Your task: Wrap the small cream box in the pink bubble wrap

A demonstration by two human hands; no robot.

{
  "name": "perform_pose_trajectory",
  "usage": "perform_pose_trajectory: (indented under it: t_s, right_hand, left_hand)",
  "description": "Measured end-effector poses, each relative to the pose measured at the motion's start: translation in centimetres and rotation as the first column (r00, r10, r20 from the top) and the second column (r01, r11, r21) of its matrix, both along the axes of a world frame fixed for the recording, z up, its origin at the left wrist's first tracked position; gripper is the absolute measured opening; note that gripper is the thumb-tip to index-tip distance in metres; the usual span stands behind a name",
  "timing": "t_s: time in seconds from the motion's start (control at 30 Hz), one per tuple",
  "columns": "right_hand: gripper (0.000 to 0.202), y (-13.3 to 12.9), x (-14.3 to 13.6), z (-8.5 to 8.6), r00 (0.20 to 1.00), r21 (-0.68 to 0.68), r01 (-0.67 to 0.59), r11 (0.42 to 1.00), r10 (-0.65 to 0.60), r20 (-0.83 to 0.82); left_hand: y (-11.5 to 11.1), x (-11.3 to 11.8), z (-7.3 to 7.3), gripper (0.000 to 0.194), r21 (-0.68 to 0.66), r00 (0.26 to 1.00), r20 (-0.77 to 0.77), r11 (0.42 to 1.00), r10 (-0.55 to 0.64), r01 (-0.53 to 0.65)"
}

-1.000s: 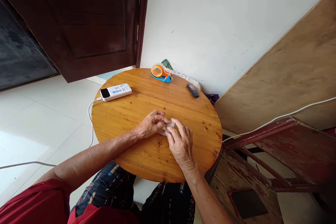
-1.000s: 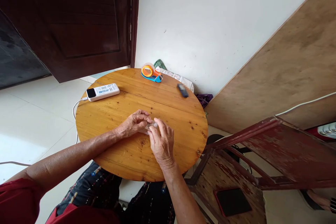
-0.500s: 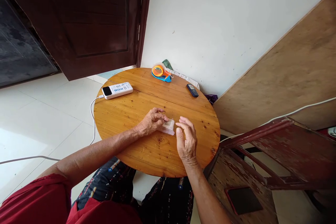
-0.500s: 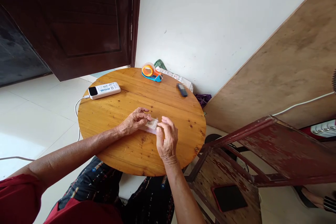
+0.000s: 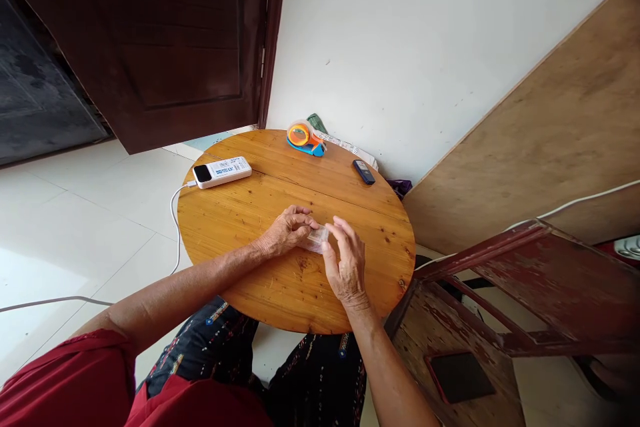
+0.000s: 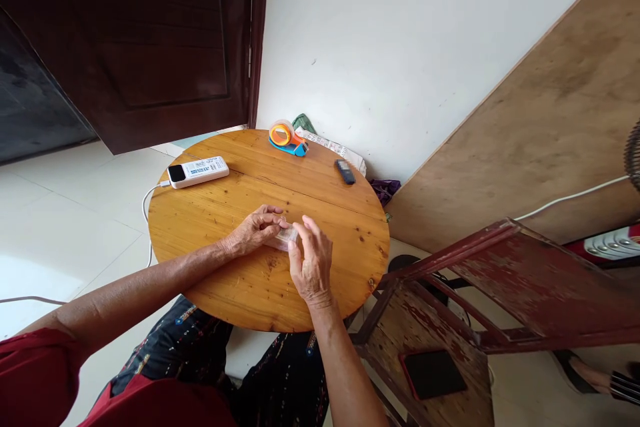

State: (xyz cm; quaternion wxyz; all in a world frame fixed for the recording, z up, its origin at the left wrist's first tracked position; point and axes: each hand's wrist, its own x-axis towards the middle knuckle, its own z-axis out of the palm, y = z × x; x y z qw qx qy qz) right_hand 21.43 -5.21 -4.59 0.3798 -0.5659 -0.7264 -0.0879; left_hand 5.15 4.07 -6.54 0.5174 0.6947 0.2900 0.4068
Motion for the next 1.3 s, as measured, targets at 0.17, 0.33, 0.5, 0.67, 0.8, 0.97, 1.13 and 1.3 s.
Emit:
perform_pose_trajectory:
  t_s: [0.17, 0.33, 0.5, 0.67, 0.8, 0.97, 1.13, 1.3]
  right_hand:
    - [0.034, 0.4, 0.1, -0.3, 0.998, -0.056, 0.021, 0.998, -0.017, 0.068]
    - [0.033, 0.6, -0.4, -0.3, 0.988, -0.053, 0.066, 0.996, -0.058, 0.142]
    - [0.032, -0.1, 0.1, -0.3, 0.997, 0.029, 0.065, 0.997, -0.064, -0.032]
    - [0.029, -0.3, 0.8, -0.3, 0.96, 0.09, 0.135, 0.987, -0.108, -0.257]
    - [0.029, -0.2, 1.3, -0.4, 0.928, 0.091, 0.199, 0.976, -0.158, -0.338]
    - [0.026, 0.0, 1.8, -1.0, 0.922, 0.057, 0.235, 0.97, -0.204, -0.329]
    - [0.021, 0.3, 2.1, -1.8, 0.924, 0.014, 0.243, 0.97, -0.227, -0.308]
    - [0.019, 0.3, 2.1, -1.9, 0.928, 0.018, 0.224, 0.974, -0.208, -0.308]
  left_hand:
    - [-0.1, 0.1, 0.1, 0.015, 0.003, 1.0, -0.01, 1.0, 0.017, -0.017]
    - [0.0, 0.4, 0.2, 0.015, -0.015, 0.998, -0.016, 0.998, 0.055, -0.055]
    - [-0.3, 0.0, 0.4, 0.015, -0.059, 0.998, 0.058, 0.998, -0.001, 0.004]
    - [0.0, -0.9, 1.2, 0.021, -0.116, 0.982, 0.174, 0.992, 0.074, -0.055]
    - [1.2, -1.5, 1.4, 0.038, -0.379, 0.903, 0.225, 0.886, 0.366, -0.265]
    - [1.7, -1.7, 1.6, 0.039, -0.525, 0.843, 0.23, 0.791, 0.486, -0.312]
    - [1.2, -1.6, 2.0, 0.03, -0.513, 0.851, 0.213, 0.796, 0.48, -0.321]
    - [1.1, -1.9, 2.0, 0.027, -0.45, 0.887, 0.147, 0.828, 0.437, -0.334]
